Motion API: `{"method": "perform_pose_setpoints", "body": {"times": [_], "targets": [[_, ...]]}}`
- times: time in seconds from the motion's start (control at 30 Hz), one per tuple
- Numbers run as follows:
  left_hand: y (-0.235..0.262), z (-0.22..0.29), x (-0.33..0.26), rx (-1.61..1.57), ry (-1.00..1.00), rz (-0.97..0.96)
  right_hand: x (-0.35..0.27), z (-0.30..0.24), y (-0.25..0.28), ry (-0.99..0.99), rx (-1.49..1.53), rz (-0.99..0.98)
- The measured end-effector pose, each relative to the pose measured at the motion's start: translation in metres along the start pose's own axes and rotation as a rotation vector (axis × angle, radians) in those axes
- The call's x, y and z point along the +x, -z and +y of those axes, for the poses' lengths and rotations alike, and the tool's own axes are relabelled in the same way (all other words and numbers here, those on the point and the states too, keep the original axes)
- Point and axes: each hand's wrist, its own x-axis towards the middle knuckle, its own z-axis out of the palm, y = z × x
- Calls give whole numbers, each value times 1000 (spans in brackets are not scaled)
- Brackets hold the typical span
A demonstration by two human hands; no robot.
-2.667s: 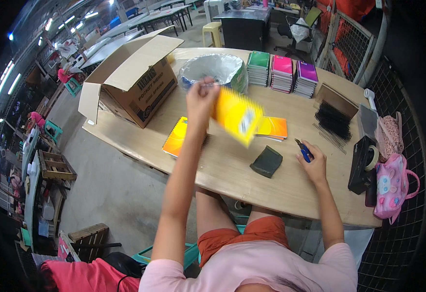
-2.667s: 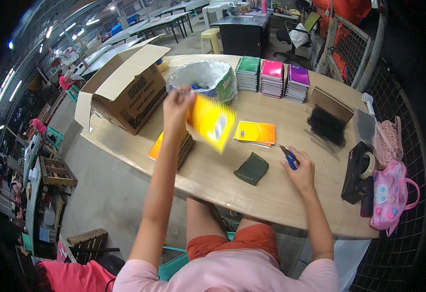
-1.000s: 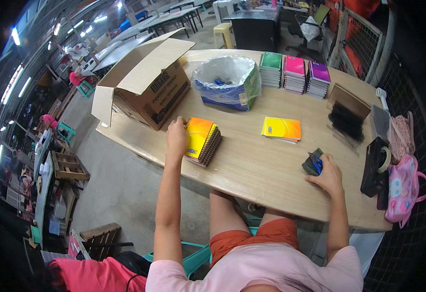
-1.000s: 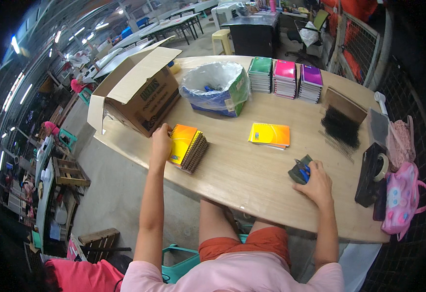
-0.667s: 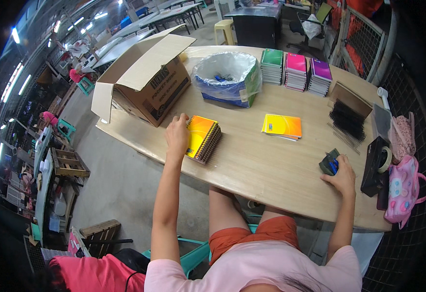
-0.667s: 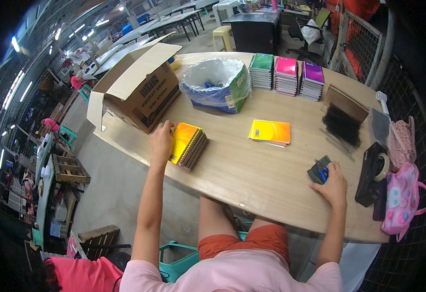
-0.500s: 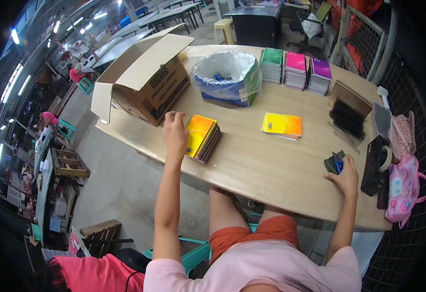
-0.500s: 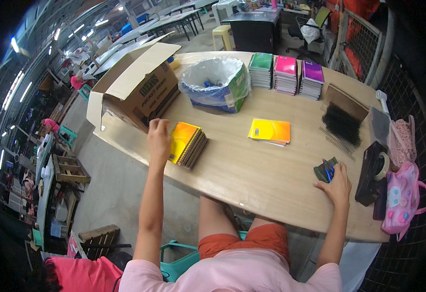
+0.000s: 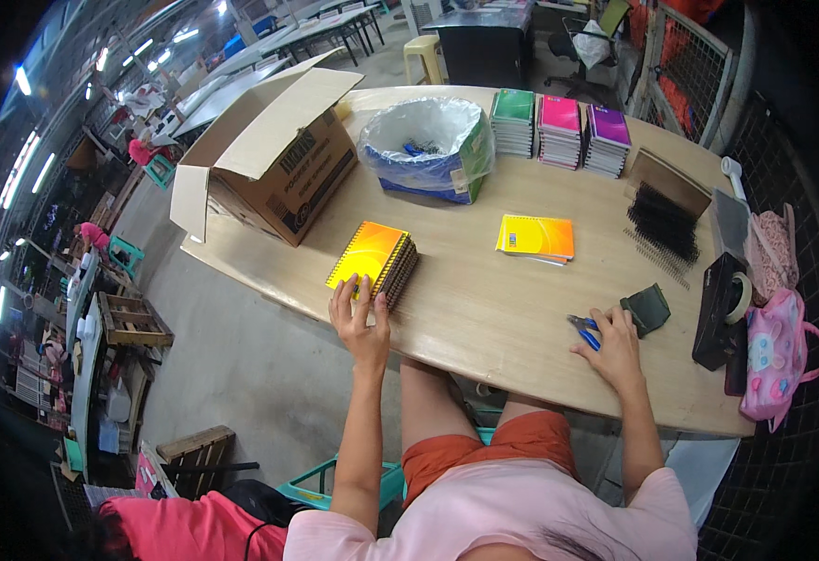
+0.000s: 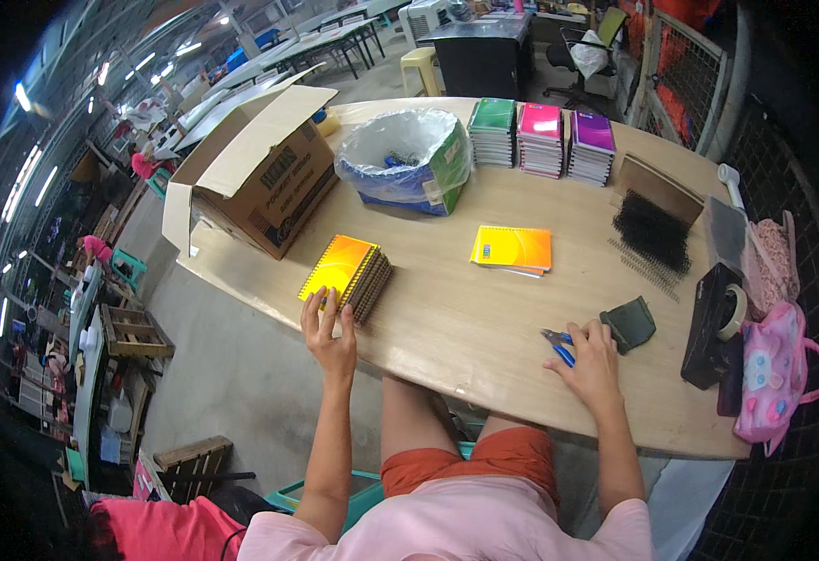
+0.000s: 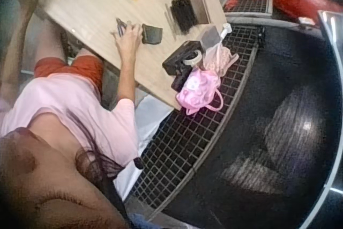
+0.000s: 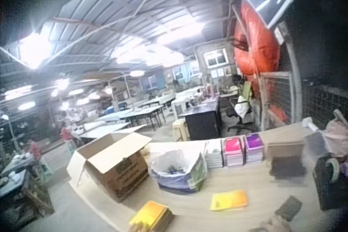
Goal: The person inserts a spiral binding into a small notebook and trims the excess wire with shears before recording details in a large ledger.
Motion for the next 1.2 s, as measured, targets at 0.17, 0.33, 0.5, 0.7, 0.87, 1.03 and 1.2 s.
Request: {"method": "perform_pose_setpoints", "body": {"times": [0.17, 0.33, 0.5, 0.7, 0.87, 1.03, 1.2], "targets": [[-1, 0, 2, 9, 15, -8, -9, 6, -7, -28, -31, 52], [-2, -4, 0, 40, -31, -11, -13, 3, -8, -25, -63, 82], [3, -49, 17, -544, 466, 69, -5, -45, -2, -36, 611, 128], [-19, -145, 87, -1542, 718, -500, 83, -208, -112, -110, 1557, 212], [-54, -114, 105, -1530, 1007, -953, 152, -285, -172, -413, 1309, 258], [-58, -127, 99, -1396, 1141, -987, 155, -314, -180, -445, 1260, 333], [-59, -138, 98, -1495, 1098, -1076, 153, -311, -170, -446, 1183, 349]]}}
